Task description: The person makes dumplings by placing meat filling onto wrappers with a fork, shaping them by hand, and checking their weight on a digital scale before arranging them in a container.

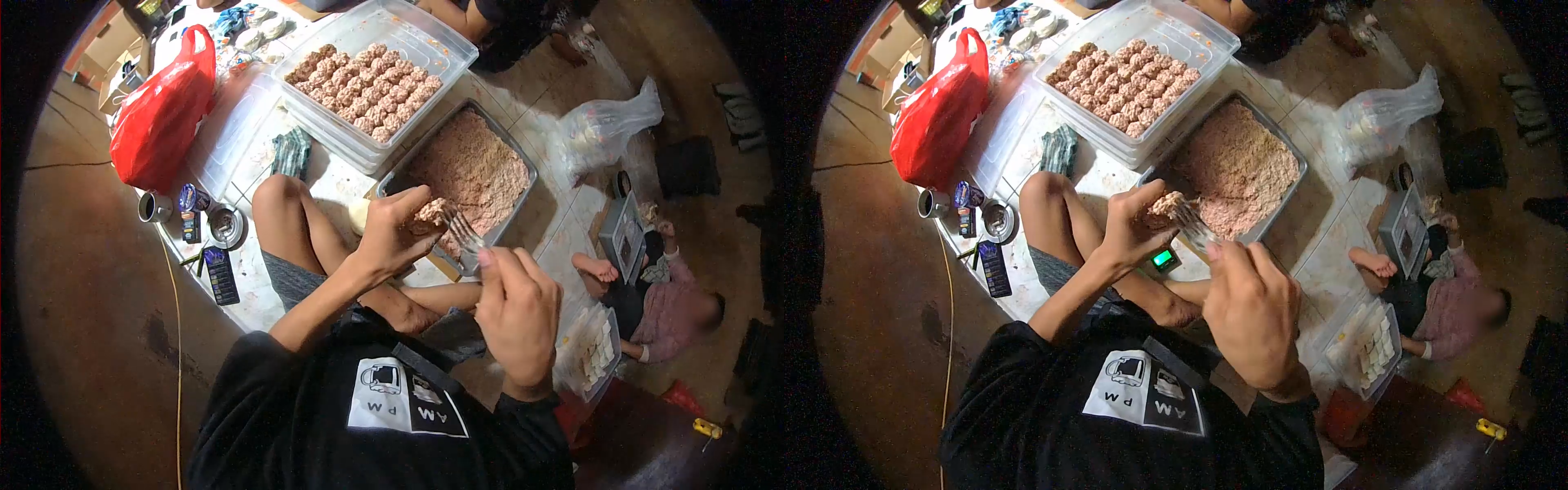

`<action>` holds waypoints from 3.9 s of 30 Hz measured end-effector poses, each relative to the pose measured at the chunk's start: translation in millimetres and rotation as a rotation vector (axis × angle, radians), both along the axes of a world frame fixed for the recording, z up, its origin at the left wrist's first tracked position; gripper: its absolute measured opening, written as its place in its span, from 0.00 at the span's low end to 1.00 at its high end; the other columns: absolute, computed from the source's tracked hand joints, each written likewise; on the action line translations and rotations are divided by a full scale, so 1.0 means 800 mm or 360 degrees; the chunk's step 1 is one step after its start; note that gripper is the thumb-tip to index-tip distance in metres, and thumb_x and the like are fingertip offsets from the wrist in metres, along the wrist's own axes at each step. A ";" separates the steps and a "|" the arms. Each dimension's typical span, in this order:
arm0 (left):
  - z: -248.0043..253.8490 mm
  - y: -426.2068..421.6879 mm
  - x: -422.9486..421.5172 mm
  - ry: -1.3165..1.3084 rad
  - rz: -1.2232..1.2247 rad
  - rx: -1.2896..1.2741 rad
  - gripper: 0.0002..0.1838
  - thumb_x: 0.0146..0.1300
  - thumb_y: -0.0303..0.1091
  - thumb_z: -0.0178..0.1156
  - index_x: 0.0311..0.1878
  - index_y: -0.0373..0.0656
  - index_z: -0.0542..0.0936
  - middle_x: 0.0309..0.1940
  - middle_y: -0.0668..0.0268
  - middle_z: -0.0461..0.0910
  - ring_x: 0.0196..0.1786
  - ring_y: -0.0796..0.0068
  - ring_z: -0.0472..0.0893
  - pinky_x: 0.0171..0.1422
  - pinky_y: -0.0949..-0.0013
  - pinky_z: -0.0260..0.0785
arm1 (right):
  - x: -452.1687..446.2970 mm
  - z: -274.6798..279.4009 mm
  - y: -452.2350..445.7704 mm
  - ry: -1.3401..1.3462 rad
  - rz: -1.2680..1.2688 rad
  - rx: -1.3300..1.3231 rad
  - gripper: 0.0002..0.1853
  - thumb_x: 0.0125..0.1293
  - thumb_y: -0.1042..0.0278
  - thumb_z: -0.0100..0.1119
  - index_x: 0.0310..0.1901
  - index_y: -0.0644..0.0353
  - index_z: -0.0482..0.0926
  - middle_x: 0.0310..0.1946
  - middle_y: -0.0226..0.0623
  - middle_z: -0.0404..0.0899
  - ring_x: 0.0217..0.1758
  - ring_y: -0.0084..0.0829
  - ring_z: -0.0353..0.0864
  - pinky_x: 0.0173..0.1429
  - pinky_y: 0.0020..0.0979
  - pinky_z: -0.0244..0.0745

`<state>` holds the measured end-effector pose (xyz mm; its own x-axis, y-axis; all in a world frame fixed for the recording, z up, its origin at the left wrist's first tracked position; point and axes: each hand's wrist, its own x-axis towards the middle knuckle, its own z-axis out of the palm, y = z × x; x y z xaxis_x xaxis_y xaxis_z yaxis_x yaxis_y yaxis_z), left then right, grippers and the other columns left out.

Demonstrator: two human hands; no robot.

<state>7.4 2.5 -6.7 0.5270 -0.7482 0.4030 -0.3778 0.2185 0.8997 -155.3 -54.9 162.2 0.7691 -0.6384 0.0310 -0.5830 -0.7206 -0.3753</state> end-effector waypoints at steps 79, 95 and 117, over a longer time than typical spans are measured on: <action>-0.031 0.050 0.010 0.0177 0.0035 0.0072 0.42 0.68 0.54 0.69 0.76 0.34 0.72 0.41 0.51 0.83 0.42 0.52 0.86 0.49 0.57 0.78 | 0.046 -0.137 -0.015 -0.0416 0.0309 0.0240 0.30 0.64 0.80 0.71 0.69 0.60 0.79 0.61 0.48 0.80 0.56 0.48 0.87 0.54 0.41 0.85; -0.297 -0.019 0.029 -0.0352 0.0279 0.1602 0.10 0.63 0.23 0.65 0.47 0.31 0.84 0.50 0.39 0.83 0.49 0.37 0.89 0.51 0.46 0.86 | 0.014 -0.305 -0.016 -0.0011 0.0203 0.0339 0.19 0.73 0.63 0.66 0.61 0.59 0.82 0.49 0.55 0.84 0.56 0.59 0.84 0.54 0.54 0.81; -0.259 0.015 0.062 -0.0546 0.0204 0.1467 0.22 0.59 0.33 0.76 0.54 0.32 0.83 0.43 0.45 0.86 0.43 0.44 0.89 0.48 0.49 0.83 | -0.051 -0.359 -0.180 0.0460 0.0195 0.0510 0.10 0.62 0.73 0.65 0.42 0.61 0.92 0.35 0.57 0.88 0.43 0.60 0.89 0.53 0.54 0.83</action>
<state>57.4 14.1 -213.6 0.5896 -0.7914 -0.1618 -0.6216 -0.5724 0.5348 -196.0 -198.7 -125.3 0.7877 -0.4844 -0.3807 -0.6143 -0.6646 -0.4255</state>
